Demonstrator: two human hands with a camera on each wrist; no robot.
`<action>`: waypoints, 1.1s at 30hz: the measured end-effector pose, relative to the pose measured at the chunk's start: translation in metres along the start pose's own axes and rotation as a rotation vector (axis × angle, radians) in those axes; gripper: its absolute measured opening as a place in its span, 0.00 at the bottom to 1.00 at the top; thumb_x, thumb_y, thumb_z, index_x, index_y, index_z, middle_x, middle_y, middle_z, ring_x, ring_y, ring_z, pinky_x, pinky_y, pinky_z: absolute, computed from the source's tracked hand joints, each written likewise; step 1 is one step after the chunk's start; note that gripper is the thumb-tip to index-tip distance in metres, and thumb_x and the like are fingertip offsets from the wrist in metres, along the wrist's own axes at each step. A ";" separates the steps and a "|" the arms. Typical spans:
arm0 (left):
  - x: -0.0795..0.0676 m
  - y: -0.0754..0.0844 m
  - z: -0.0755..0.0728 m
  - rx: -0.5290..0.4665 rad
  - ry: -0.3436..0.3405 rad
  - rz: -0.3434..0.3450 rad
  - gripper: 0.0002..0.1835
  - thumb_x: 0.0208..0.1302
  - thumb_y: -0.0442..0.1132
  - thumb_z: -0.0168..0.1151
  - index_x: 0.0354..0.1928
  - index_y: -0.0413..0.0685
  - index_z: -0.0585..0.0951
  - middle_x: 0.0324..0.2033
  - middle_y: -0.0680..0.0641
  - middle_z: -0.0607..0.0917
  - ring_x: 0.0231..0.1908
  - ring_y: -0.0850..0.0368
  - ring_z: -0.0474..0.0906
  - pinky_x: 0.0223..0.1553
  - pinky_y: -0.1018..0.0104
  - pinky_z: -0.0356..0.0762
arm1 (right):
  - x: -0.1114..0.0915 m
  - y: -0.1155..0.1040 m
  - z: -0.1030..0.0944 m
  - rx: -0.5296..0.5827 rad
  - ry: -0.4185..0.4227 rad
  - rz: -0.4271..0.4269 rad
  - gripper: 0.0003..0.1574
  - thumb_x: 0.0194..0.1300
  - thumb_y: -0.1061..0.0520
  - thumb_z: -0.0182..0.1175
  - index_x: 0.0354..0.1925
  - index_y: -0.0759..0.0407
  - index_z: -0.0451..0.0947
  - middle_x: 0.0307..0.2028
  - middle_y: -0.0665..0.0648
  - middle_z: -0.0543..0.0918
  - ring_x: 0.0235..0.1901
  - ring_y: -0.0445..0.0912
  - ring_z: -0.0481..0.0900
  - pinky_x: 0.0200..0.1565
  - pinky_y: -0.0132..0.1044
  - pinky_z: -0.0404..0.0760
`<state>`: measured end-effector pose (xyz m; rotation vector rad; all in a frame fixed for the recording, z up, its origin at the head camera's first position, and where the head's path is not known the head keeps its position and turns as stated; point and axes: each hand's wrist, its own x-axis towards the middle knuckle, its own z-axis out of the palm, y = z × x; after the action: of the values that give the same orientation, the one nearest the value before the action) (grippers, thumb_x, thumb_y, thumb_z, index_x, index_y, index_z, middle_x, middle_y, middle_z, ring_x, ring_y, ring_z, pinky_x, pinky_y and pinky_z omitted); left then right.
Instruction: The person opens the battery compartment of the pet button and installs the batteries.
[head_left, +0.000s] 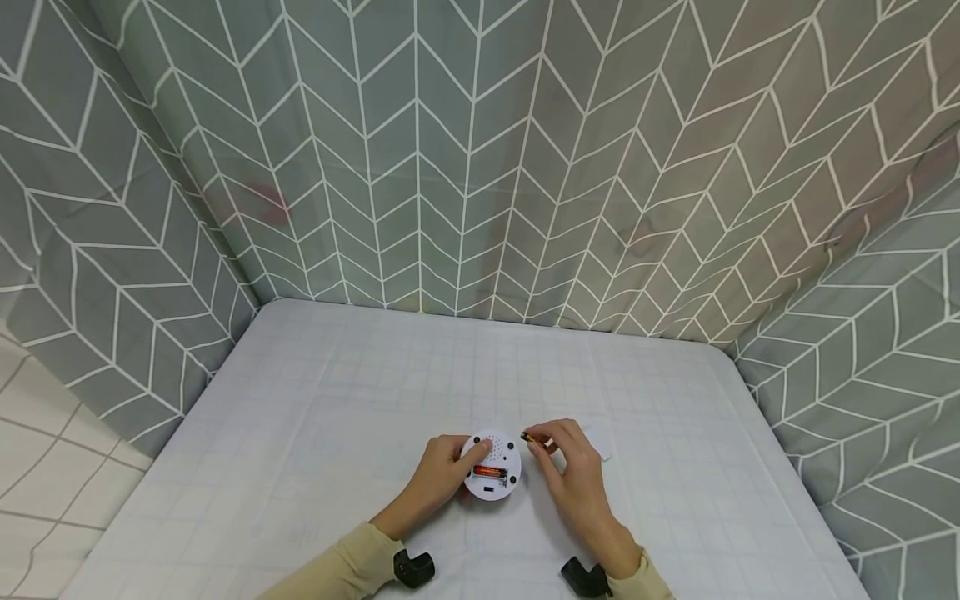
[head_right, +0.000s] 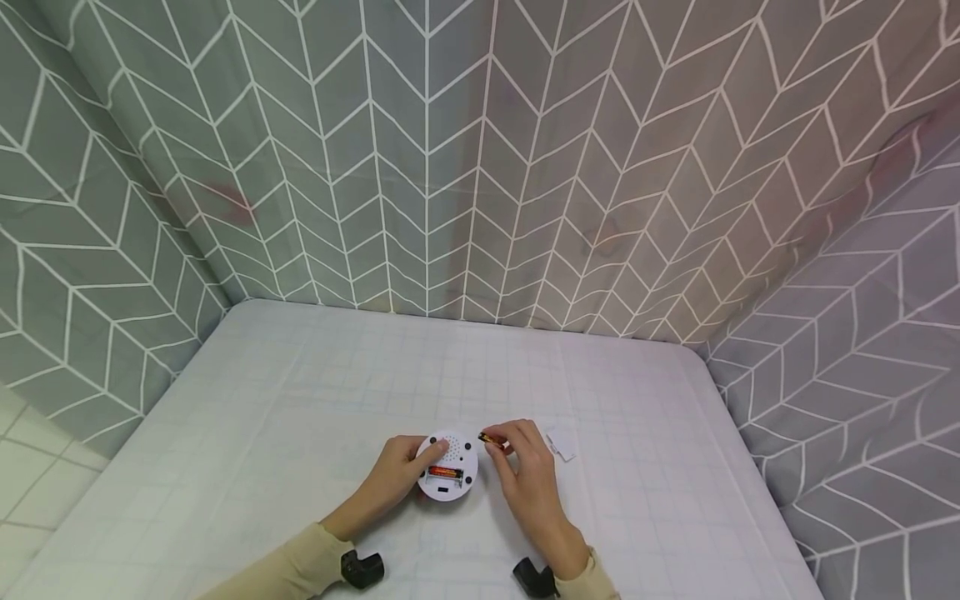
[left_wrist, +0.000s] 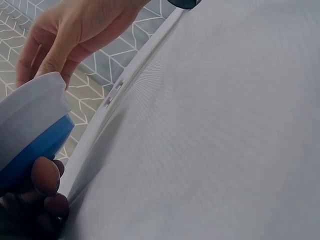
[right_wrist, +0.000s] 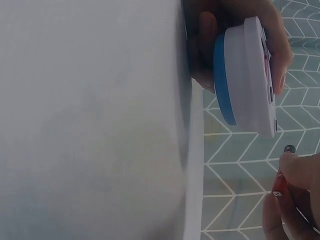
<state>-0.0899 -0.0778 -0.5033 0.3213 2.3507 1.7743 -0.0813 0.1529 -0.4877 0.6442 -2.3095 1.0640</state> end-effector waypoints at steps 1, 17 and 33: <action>0.000 0.000 0.000 0.000 -0.001 -0.003 0.21 0.77 0.53 0.61 0.40 0.43 0.89 0.21 0.54 0.86 0.13 0.63 0.72 0.16 0.69 0.73 | 0.000 -0.001 0.000 0.005 0.006 -0.005 0.14 0.65 0.67 0.72 0.48 0.55 0.86 0.43 0.48 0.85 0.42 0.42 0.82 0.42 0.26 0.78; -0.001 0.000 0.000 -0.001 0.001 0.028 0.21 0.77 0.53 0.62 0.37 0.42 0.89 0.20 0.52 0.85 0.13 0.63 0.73 0.16 0.69 0.73 | 0.000 -0.019 0.006 0.082 0.041 -0.135 0.18 0.60 0.71 0.74 0.47 0.58 0.87 0.42 0.52 0.85 0.40 0.43 0.82 0.40 0.28 0.81; -0.002 -0.001 -0.002 0.028 0.009 0.060 0.22 0.77 0.54 0.61 0.31 0.45 0.87 0.16 0.56 0.83 0.12 0.65 0.72 0.16 0.69 0.72 | -0.004 -0.033 0.015 0.149 -0.030 -0.206 0.20 0.60 0.71 0.74 0.48 0.56 0.86 0.41 0.51 0.84 0.41 0.42 0.82 0.46 0.23 0.80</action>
<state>-0.0889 -0.0802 -0.5037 0.3920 2.3983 1.7741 -0.0618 0.1233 -0.4807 0.9401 -2.1477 1.1412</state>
